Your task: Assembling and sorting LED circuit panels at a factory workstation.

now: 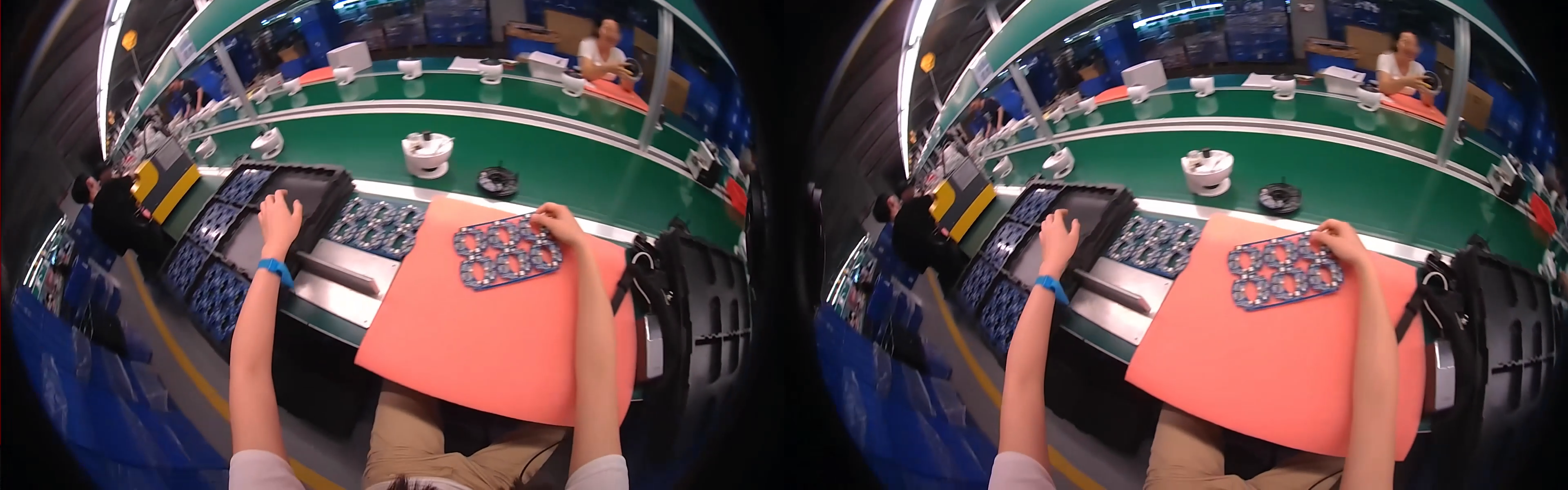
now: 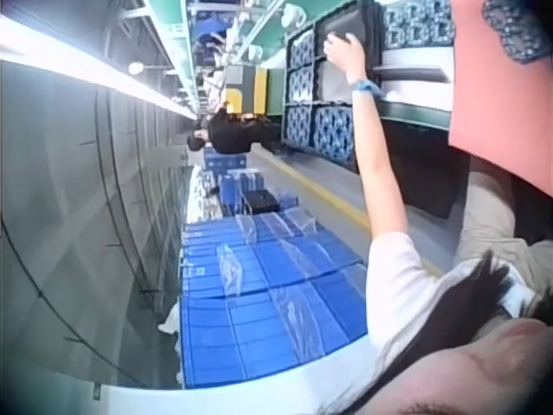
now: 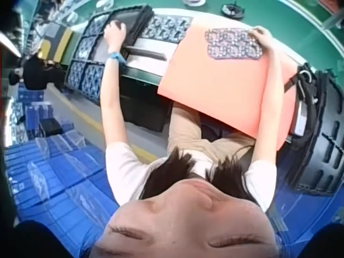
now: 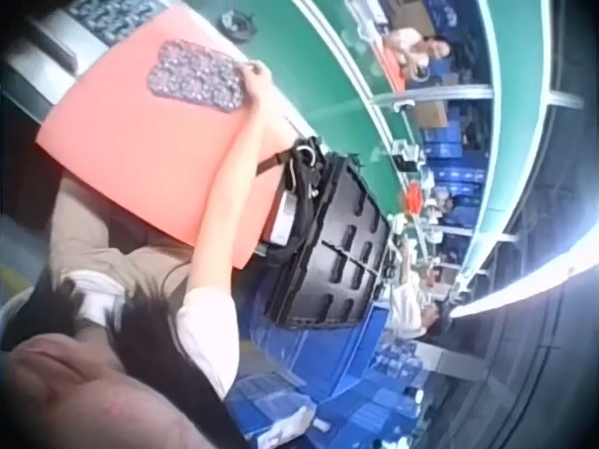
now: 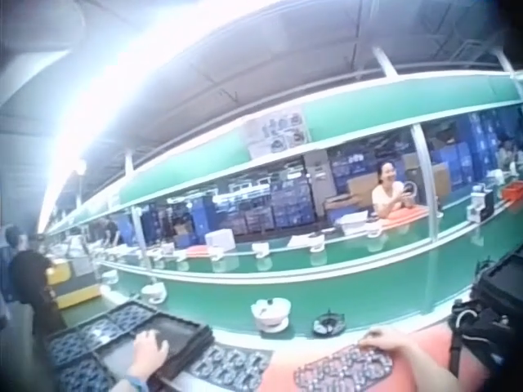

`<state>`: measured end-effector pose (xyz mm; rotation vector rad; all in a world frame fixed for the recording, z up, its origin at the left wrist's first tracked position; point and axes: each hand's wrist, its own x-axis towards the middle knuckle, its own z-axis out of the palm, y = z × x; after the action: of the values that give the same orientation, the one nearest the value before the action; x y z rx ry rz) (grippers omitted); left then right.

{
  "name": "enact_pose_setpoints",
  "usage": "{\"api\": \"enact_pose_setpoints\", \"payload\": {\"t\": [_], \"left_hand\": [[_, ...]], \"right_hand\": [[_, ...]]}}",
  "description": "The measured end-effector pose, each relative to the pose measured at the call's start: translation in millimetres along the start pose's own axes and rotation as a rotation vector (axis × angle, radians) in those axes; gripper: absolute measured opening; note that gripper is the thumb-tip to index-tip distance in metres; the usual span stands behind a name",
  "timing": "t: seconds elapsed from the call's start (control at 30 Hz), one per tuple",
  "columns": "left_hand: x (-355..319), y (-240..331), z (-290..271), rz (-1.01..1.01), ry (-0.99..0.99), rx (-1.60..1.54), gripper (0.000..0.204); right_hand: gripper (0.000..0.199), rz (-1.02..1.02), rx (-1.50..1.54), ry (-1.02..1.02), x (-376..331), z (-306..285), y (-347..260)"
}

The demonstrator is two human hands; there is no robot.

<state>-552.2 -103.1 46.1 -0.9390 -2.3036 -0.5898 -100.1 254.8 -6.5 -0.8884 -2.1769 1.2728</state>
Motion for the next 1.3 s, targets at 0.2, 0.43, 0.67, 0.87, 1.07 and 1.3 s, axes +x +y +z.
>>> {"api": "enact_pose_setpoints", "payload": {"t": [0.2, 0.43, 0.67, 0.87, 1.07, 1.3], "left_hand": [[10.4, -66.2, -1.4, -0.370, -0.391, 0.170, 0.072], [-23.0, -111.0, -56.1, -0.457, -0.398, 0.253, 0.088], [-147.5, -109.0, -154.2, -0.538, -0.586, 0.275, 0.083], [-165.9, -91.9, -158.9, -0.419, -0.395, 0.232, 0.059], [-173.3, -102.8, -154.7, -0.428, -0.290, 0.248, 0.054], [-163.8, -152.7, -146.3, -0.161, 0.159, 0.119, 0.039]], "right_hand": [[0.019, -0.053, 0.000, 0.005, 4.8, 14.1, -5.2], [0.017, -0.042, 0.070, -0.009, -3.1, 5.4, -1.3], [0.015, -0.039, 0.022, -0.002, 2.9, 10.0, 0.1], [0.022, -0.066, -0.038, 0.027, 1.2, 8.8, -1.3], [0.020, -0.038, 0.009, 0.026, 2.4, 13.4, -3.3], [0.019, -0.038, 0.092, -0.023, 4.3, 2.8, 6.3]]}}
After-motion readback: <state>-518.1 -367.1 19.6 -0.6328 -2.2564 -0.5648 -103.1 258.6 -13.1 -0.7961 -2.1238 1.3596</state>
